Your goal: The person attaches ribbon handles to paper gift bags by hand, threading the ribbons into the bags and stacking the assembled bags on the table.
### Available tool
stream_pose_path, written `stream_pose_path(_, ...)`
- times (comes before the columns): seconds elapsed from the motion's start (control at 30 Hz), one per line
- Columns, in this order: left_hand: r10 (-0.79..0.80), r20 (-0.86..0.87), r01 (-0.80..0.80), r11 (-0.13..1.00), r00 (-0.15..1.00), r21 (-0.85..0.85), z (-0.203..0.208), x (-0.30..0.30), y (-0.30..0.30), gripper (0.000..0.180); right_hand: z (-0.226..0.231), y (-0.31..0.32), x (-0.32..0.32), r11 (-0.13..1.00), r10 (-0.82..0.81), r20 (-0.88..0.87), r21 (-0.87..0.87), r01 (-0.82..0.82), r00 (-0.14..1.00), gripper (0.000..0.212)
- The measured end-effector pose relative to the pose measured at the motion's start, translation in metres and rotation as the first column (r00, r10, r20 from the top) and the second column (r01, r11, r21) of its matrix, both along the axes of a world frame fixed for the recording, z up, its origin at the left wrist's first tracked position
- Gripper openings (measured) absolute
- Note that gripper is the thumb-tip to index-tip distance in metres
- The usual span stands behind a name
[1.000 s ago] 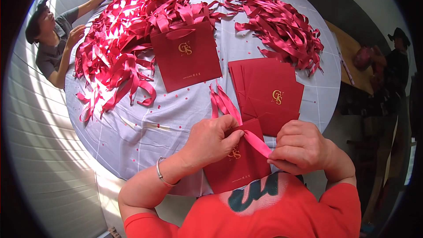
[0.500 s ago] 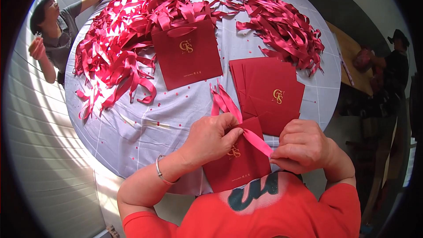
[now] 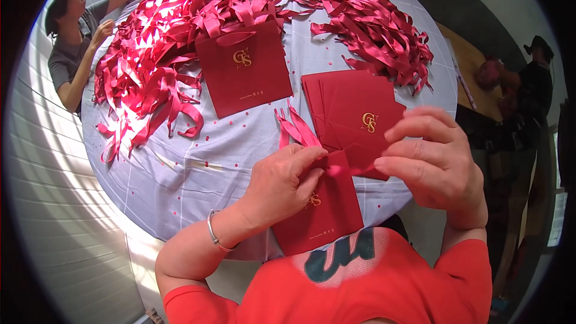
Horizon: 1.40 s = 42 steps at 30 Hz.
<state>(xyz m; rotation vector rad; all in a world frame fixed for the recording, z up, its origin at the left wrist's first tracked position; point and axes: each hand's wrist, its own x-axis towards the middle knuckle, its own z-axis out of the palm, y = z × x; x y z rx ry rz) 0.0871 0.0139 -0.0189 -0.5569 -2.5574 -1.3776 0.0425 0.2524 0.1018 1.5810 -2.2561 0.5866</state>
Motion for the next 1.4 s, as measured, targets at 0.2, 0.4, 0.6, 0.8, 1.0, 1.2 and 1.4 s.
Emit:
stream_pose_path(0.2, 0.003, 0.007, -0.003, 0.999, 1.0, -0.038, 0.006, -0.002, -0.007, 0.027, 0.012, -0.031, -0.016, 0.976, 0.216, -0.229, 0.01, -0.219, 0.949, 0.019)
stream_pose_path(0.4, -0.321, 0.07, 0.233, 0.804, 0.944, 0.547, 0.027, -0.004, -0.014, 0.03, -0.005, -0.075, -0.034, 0.887, 0.401, -0.234, -0.143, -0.439, 0.886, 0.012)
stream_pose_path(0.6, -0.2, 0.0, 0.166, 0.814, 0.98, 0.557, 0.013, -0.007, -0.026, 0.021, -0.011, -0.095, -0.048, 0.899, 0.312, -0.09, -0.294, -0.324, 0.946, 0.025)
stream_pose_path(0.8, -0.251, 0.14, 0.121, 0.794, 0.958, 0.595, 0.015, -0.012, -0.022, 0.013, -0.033, -0.073, -0.047, 0.99, 0.117, 0.536, -0.126, -0.057, 0.836, 0.026)
stream_pose_path(1.0, -0.224, 0.049, 0.197, 0.927, 0.973, 0.32, 0.017, -0.009, -0.019, 0.01, -0.035, -0.089, -0.047, 0.998, 0.06, 0.97, -0.065, 0.015, 0.235, 0.017)
stream_pose_path(1.2, -0.092, 0.153, 0.051, 0.967, 0.984, 0.25, 0.023, -0.01, -0.029, 0.01, -0.039, -0.091, -0.047, 0.853, 0.435, 0.894, -0.447, 0.27, 0.107, 0.016)
stream_pose_path(1.4, -0.005, 0.241, 0.145, 0.81, 0.971, -0.567, 0.064, 0.007, -0.057, 0.012, -0.031, -0.084, -0.049, 0.747, 0.564, 0.802, -0.597, 0.292, 0.196, 0.018)
